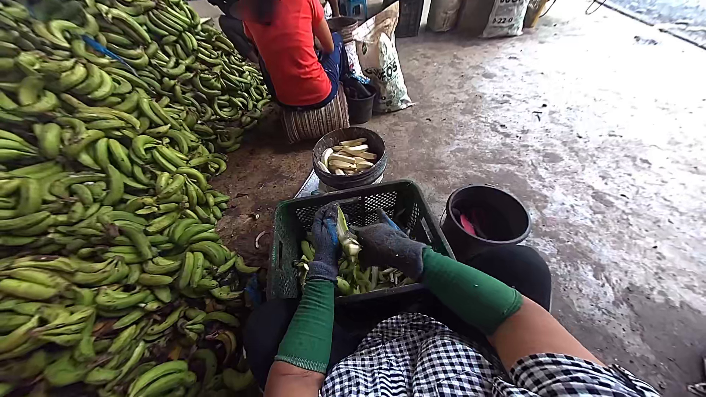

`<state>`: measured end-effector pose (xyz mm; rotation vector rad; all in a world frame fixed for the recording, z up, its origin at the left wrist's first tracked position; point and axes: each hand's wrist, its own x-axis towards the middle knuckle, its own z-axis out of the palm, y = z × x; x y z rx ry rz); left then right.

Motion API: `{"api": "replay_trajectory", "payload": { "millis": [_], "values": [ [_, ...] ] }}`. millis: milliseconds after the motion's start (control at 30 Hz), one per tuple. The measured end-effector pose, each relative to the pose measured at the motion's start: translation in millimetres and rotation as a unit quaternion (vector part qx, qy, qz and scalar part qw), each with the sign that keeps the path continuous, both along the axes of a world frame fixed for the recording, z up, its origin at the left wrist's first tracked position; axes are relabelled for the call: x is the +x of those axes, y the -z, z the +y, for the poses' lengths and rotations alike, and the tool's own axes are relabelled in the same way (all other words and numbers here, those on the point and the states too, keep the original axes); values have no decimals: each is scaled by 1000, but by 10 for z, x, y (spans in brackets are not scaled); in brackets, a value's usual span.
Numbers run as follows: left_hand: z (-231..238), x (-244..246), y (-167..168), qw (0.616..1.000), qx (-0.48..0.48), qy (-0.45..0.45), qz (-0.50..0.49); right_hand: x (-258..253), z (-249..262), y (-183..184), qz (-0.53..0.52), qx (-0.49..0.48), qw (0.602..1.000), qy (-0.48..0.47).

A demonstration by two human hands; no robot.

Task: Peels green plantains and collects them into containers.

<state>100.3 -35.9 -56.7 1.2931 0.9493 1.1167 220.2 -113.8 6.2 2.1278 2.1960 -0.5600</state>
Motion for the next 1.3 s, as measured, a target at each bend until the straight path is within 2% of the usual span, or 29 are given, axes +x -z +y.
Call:
{"api": "replay_trajectory", "payload": {
  "millis": [133,267,400,500,567,667,733,800,867,967,1067,1200,1300],
  "values": [
    [-155,2,-11,997,8,10,70,-18,99,59,37,4,993,109],
    [-280,-6,-94,994,-23,56,92,64,291,-44,63,6,987,150],
    [-285,10,-63,992,-111,50,7,227,561,34,17,29,985,171],
    [-256,-37,-41,977,-201,30,-69,303,609,-202,7,-63,968,241],
    [-224,-71,1,970,-229,33,-76,466,597,-59,-3,-19,968,250],
    [-160,-54,7,964,-235,52,-110,632,455,122,-28,20,977,212],
    [-135,-29,43,969,-222,39,-97,712,400,229,-35,-20,979,200],
    [-95,-4,69,983,-182,8,-29,687,362,154,-16,-52,982,180],
    [-100,16,76,991,-120,-22,63,530,251,26,63,-41,982,173],
    [-113,56,41,986,-39,-79,140,205,159,125,32,-16,994,107],
    [-34,62,111,979,44,-122,160,-16,76,241,26,-14,997,68],
    [48,52,240,972,85,-170,140,-138,2,341,49,-6,993,104],
    [-61,53,138,983,37,-98,149,-105,65,363,44,-14,992,120]
  ]
}}
